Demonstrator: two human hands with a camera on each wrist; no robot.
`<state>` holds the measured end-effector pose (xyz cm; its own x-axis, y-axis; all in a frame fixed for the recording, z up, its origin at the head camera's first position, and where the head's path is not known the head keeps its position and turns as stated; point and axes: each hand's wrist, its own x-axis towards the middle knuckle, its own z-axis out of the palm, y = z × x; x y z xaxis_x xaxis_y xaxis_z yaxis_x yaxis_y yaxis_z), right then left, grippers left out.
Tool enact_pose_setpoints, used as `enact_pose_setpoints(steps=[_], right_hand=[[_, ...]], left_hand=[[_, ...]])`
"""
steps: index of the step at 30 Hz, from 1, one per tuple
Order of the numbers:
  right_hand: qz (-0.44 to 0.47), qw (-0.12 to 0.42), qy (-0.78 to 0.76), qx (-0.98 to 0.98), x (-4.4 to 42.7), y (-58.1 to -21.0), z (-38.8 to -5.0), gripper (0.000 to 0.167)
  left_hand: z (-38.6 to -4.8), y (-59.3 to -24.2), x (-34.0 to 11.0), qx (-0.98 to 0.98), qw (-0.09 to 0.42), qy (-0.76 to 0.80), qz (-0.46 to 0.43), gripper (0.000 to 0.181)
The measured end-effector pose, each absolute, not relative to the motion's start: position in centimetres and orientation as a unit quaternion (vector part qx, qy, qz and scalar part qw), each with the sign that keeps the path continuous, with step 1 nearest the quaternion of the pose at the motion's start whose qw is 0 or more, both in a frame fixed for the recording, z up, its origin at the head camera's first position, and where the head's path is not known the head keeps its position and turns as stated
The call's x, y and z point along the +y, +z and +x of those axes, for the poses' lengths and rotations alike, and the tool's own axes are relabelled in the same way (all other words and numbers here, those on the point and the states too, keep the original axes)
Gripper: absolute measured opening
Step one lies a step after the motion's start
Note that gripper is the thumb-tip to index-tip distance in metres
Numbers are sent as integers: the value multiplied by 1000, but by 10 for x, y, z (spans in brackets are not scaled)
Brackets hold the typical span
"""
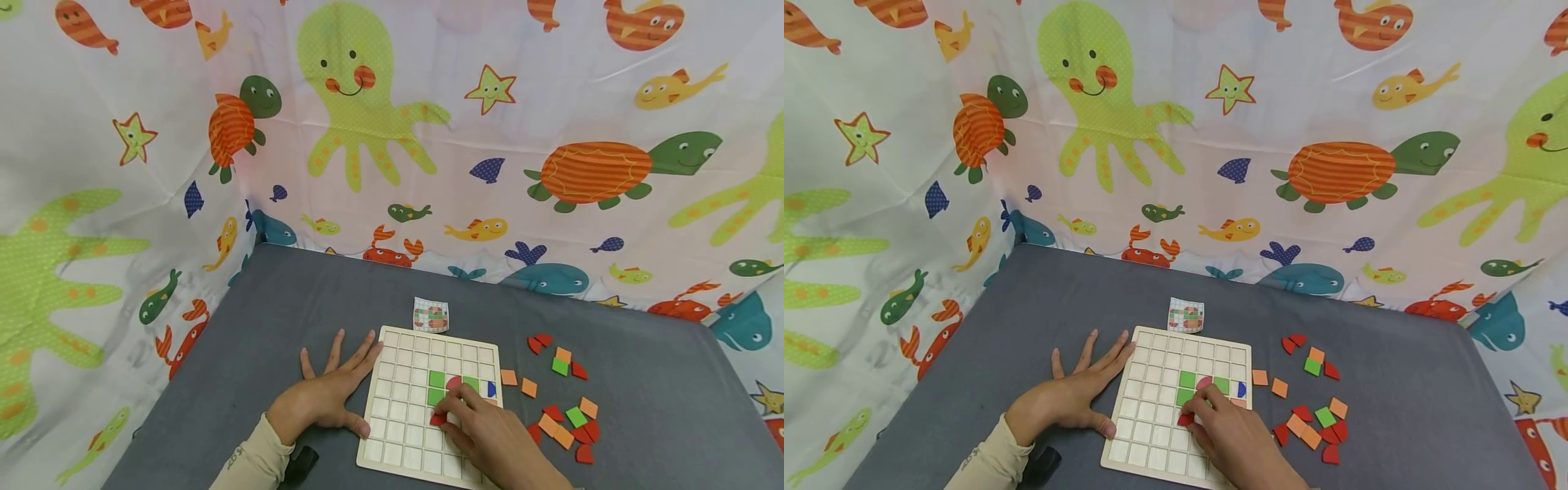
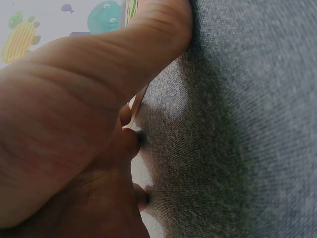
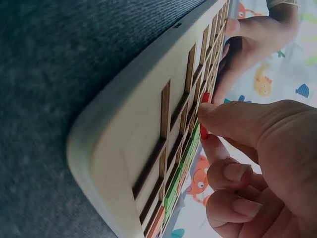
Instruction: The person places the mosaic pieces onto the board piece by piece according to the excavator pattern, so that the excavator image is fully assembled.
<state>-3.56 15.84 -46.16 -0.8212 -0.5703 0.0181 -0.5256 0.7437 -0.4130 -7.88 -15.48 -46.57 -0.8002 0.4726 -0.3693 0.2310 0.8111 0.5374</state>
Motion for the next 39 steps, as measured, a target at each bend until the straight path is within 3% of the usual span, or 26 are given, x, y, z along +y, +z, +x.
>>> enact_pose_setpoints(steps=[39], right_hand=[[-318, 85, -187, 926, 154, -462, -42, 19]], left_hand=[[-78, -466, -154, 919, 250, 240, 187, 135]])
